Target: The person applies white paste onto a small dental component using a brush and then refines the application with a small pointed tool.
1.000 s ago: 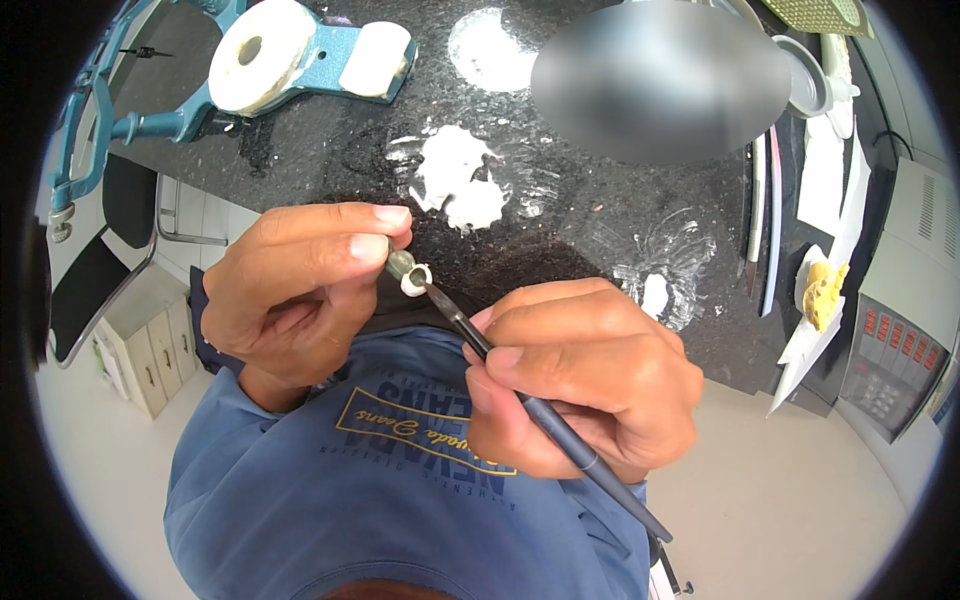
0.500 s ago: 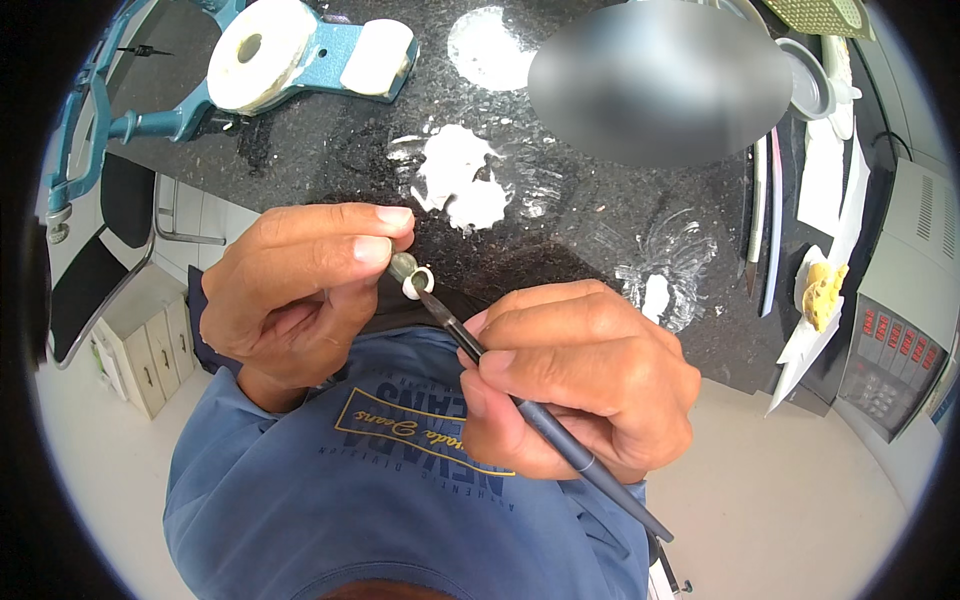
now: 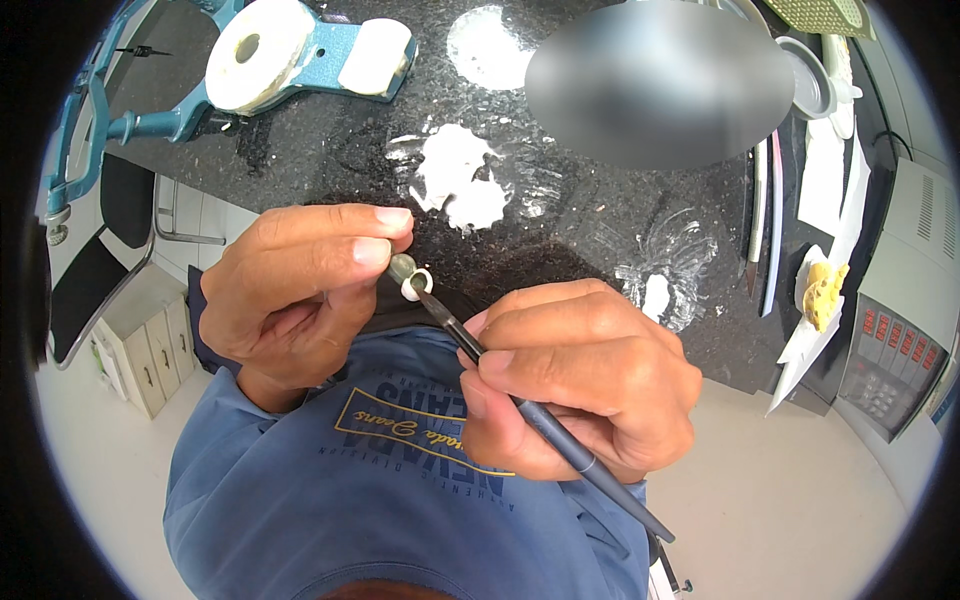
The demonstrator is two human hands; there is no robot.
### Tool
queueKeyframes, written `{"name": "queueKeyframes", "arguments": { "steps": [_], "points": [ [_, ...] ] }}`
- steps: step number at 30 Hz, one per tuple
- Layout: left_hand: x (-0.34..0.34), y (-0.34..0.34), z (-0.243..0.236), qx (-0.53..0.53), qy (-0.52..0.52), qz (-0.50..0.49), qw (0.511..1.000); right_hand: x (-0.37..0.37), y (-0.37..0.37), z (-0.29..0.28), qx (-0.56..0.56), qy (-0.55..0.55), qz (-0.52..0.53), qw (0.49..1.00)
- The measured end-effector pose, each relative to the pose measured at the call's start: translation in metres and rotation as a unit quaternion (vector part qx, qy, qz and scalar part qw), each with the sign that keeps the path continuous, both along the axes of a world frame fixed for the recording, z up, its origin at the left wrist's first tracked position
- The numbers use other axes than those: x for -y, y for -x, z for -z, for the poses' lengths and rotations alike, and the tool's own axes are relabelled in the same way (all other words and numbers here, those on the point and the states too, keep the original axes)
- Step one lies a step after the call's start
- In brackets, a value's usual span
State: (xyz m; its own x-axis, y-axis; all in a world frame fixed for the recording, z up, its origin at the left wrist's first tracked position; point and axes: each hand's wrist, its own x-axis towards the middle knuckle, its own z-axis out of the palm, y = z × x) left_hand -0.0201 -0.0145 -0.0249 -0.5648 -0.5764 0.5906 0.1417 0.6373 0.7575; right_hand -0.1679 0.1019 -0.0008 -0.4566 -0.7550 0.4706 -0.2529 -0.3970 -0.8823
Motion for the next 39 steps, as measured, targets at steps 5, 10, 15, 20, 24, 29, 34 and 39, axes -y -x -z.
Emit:
{"name": "queueKeyframes", "arguments": {
  "steps": [5,10,15,20,24,29,34,39],
  "points": [
    [0.0006,0.0001,-0.0009,0.001,0.003,-0.001,1.0,0.0012,0.0004,-0.001,-0.005,0.0,-0.004,1.0],
    [0.0002,-0.0004,-0.0008,-0.001,0.0,-0.001,1.0,0.0016,0.0007,-0.0016,-0.01,0.003,-0.007,1.0],
    [0.0004,-0.0007,-0.0011,0.005,-0.001,0.0,1.0,0.0002,-0.0002,-0.0025,-0.007,-0.006,-0.005,1.0],
    [0.0004,-0.0006,-0.0012,0.005,0.0,0.003,1.0,-0.0005,-0.0005,-0.0036,0.001,-0.008,0.006,1.0],
    [0.0005,0.0007,-0.0015,0.004,0.002,0.003,1.0,-0.0004,0.0024,-0.0038,-0.006,-0.01,-0.007,1.0],
    [0.0004,0.0017,-0.0018,0.006,0.005,0.001,1.0,-0.0007,0.0045,-0.0041,-0.019,-0.011,-0.024,0.999],
    [-0.0001,0.0002,-0.0008,0.004,0.005,-0.005,1.0,-0.0007,0.0041,-0.0032,-0.016,0.012,-0.005,1.0],
    [-0.0004,-0.0039,-0.0009,0.003,0.003,-0.011,1.0,-0.0001,-0.0042,-0.0046,-0.006,-0.009,0.006,1.0]
  ]
}}
